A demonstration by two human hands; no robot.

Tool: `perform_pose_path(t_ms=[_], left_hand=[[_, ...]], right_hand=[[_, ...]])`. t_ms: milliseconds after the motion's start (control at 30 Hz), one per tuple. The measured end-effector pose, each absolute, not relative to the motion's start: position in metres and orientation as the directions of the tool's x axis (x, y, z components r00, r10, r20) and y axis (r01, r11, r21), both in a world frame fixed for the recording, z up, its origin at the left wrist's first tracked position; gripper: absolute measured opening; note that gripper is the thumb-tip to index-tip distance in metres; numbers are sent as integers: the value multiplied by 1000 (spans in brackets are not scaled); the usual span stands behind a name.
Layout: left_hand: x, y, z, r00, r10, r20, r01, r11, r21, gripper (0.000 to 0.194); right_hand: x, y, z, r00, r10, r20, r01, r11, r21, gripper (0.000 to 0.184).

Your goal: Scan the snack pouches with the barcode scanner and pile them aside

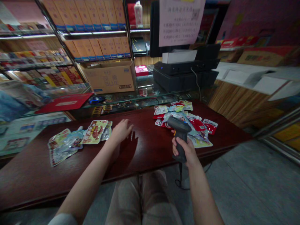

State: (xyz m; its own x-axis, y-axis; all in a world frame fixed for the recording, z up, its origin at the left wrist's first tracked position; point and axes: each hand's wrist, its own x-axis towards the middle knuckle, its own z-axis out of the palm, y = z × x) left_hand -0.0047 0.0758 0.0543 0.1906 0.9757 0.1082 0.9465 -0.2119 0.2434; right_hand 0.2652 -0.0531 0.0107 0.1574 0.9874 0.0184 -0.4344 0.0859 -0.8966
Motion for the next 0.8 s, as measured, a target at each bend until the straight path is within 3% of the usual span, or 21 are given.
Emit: perform_pose_path(t_ms=[167, 367, 600, 700, 800], left_hand=[[86, 93, 47, 439, 897, 54, 836, -430, 341, 36], [141, 121, 27, 373, 918, 135, 881, -396, 257, 45], [143, 136, 3, 412, 872, 264, 871, -462, 166, 26], [132, 138, 10, 364, 875, 321, 841, -457, 292, 24], [112, 140, 21, 265, 889, 374, 725, -440, 530, 18]], right_hand=[[279, -57, 1, 199, 980, 2, -428, 88, -899, 40], [279, -57, -7, 190, 982, 20, -446, 104, -889, 41], [275, -58, -8, 181, 983, 5, -466, 90, -880, 40], [275, -57, -9, 181, 983, 3, -466, 88, -881, 41], [275, -56, -9, 170, 985, 9, -459, 88, -884, 43]])
